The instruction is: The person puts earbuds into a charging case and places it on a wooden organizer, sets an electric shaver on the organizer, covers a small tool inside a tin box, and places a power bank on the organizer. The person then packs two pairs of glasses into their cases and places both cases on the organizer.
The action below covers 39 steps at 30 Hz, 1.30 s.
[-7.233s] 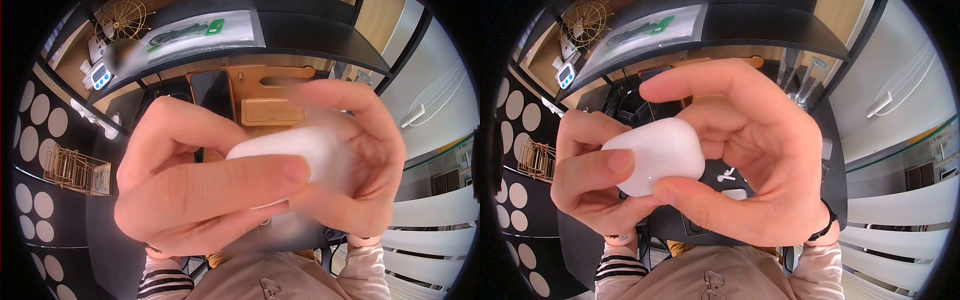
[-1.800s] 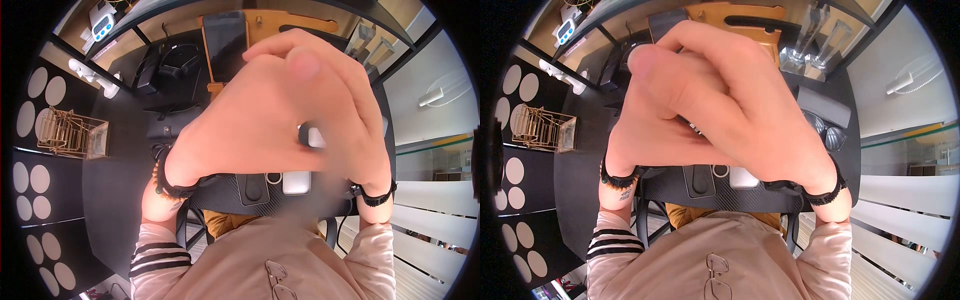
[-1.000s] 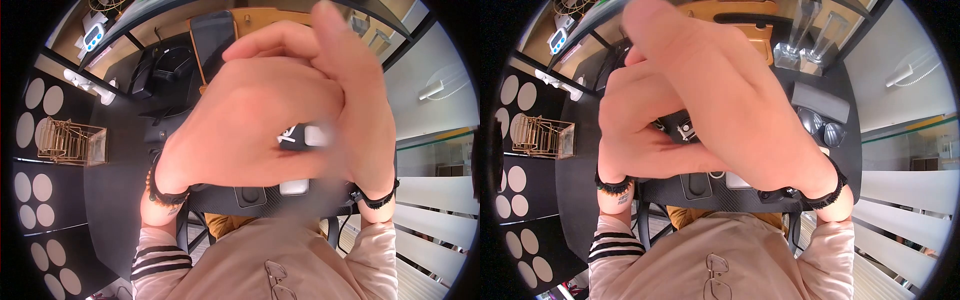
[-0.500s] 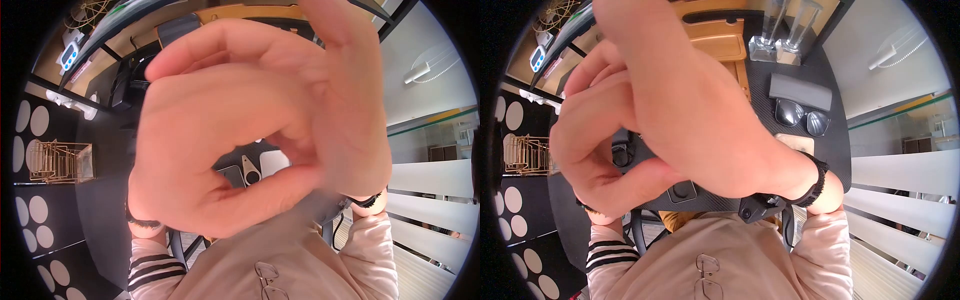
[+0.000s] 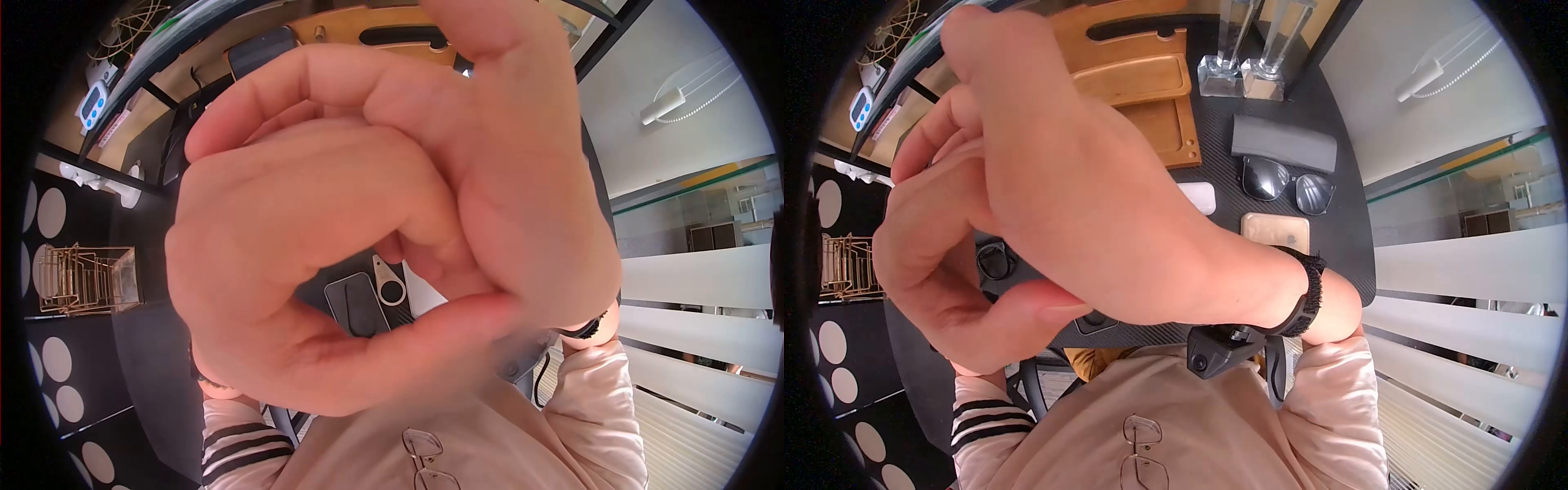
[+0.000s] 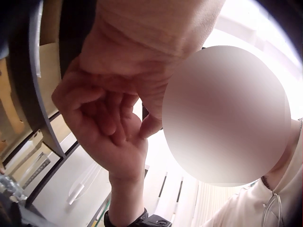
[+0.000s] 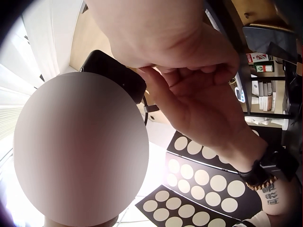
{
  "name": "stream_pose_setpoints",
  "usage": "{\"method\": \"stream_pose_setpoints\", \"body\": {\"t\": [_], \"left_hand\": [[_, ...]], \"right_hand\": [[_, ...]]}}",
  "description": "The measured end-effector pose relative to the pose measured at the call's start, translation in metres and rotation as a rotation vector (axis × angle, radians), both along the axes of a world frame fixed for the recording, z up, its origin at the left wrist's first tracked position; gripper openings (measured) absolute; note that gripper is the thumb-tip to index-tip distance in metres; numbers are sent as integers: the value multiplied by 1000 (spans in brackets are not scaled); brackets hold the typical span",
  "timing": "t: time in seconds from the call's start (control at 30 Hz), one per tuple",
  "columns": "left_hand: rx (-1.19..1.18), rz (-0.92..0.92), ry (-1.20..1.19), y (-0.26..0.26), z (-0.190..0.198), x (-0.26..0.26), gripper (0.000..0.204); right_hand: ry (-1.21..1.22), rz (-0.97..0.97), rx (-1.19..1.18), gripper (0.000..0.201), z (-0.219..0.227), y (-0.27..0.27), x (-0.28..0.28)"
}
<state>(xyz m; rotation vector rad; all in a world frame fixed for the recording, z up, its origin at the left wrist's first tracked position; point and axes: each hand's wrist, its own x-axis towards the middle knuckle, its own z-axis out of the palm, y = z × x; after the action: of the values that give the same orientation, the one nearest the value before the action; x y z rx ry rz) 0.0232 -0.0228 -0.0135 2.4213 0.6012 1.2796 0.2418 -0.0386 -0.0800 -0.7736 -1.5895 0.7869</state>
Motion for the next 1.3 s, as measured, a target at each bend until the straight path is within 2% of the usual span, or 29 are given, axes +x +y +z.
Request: {"method": "stream_pose_setpoints", "body": {"t": [0.13, 0.37, 0.43, 0.57, 1.3], "left_hand": [[76, 4, -55, 9, -13, -4, 50], [47, 135, 53, -7, 5, 4, 47], [134, -33, 0, -5, 5, 7, 45], [-51, 85, -18, -2, 1, 8, 34], [160, 58, -73, 8, -8, 28, 29]], "right_hand": [[18, 10, -3, 52, -4, 0, 0], [42, 33, -13, 53, -8, 0, 2], [47, 39, -15, 53, -9, 1, 1], [53, 41, -13, 53, -9, 1, 4], [129, 32, -12, 55, -17, -6, 19]]}}
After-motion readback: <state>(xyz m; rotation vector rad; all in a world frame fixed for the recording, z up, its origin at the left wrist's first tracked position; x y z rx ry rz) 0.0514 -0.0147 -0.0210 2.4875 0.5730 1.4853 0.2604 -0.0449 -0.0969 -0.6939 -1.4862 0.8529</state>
